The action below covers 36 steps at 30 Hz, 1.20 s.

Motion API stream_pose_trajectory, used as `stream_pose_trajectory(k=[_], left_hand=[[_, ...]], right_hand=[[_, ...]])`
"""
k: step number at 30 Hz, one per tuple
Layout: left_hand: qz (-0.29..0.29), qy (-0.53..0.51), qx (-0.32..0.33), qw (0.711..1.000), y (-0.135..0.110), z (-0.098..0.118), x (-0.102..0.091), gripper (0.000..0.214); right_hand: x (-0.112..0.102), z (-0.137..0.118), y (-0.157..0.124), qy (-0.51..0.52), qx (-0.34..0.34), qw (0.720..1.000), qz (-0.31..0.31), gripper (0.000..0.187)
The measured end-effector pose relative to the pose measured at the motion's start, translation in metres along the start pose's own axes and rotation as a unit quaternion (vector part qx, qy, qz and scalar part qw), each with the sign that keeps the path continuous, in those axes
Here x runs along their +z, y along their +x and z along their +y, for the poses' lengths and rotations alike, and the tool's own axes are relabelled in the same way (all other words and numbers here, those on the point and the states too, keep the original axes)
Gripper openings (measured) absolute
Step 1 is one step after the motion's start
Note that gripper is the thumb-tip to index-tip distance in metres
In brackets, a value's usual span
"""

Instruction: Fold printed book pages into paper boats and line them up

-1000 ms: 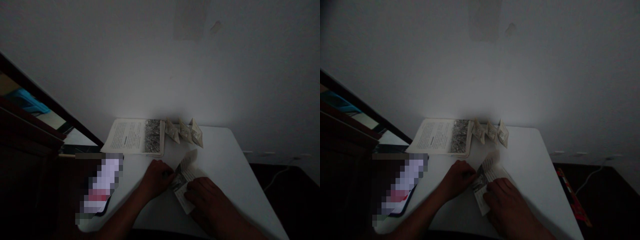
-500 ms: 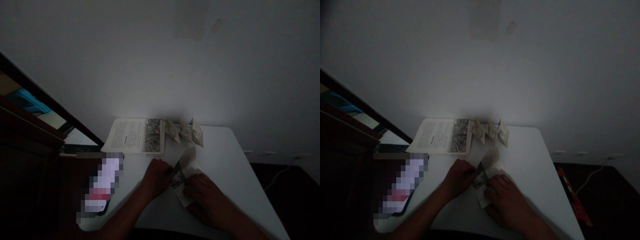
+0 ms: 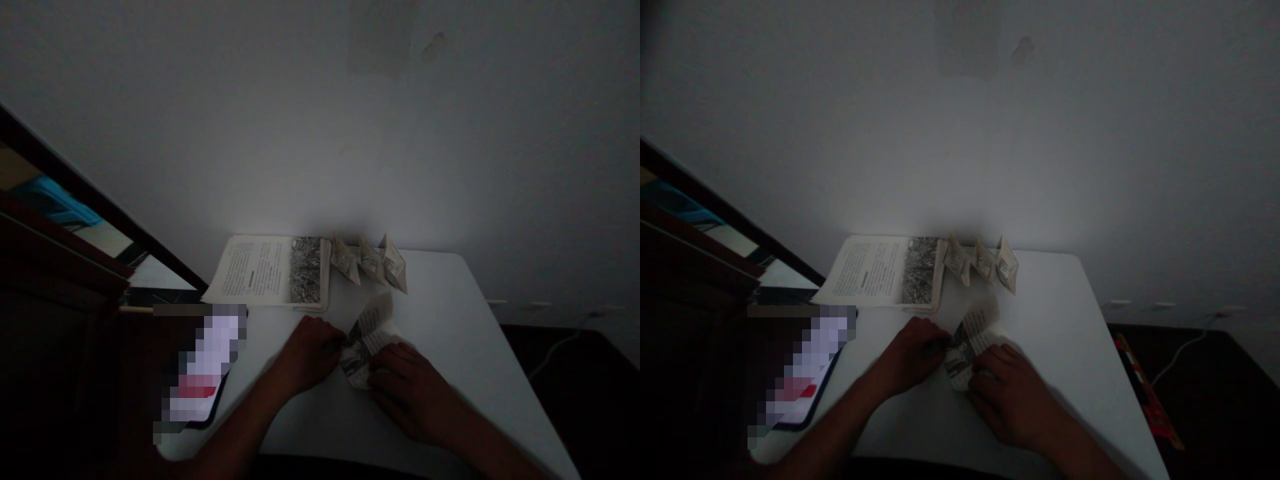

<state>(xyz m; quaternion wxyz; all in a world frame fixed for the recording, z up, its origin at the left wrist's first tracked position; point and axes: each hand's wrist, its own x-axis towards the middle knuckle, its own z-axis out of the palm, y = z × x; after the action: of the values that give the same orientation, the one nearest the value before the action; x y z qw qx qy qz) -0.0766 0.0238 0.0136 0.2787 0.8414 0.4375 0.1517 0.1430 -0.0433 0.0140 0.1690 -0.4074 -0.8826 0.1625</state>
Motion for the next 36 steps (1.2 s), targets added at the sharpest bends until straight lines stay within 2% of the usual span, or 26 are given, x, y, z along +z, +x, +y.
stream_pose_trajectory(k=[7,14,23,36], left_hand=[[-0.034,0.053,0.044,0.997,0.004,-0.005,0.001,0.022],[-0.04,0.087,0.065,0.993,0.005,-0.005,0.001,0.02],[-0.049,0.091,0.055,0.993,0.005,-0.001,-0.002,0.022],[-0.04,0.053,0.052,0.996,0.003,-0.004,-0.001,0.026]], right_hand=[[0.003,0.004,0.001,0.026,-0.016,0.999,0.029,0.013],[0.001,0.006,0.003,0.056,-0.001,0.997,0.045,0.013],[0.001,0.01,0.003,0.07,0.069,0.994,0.05,0.022],[-0.001,0.014,0.009,-0.012,0.227,0.973,0.033,0.029]])
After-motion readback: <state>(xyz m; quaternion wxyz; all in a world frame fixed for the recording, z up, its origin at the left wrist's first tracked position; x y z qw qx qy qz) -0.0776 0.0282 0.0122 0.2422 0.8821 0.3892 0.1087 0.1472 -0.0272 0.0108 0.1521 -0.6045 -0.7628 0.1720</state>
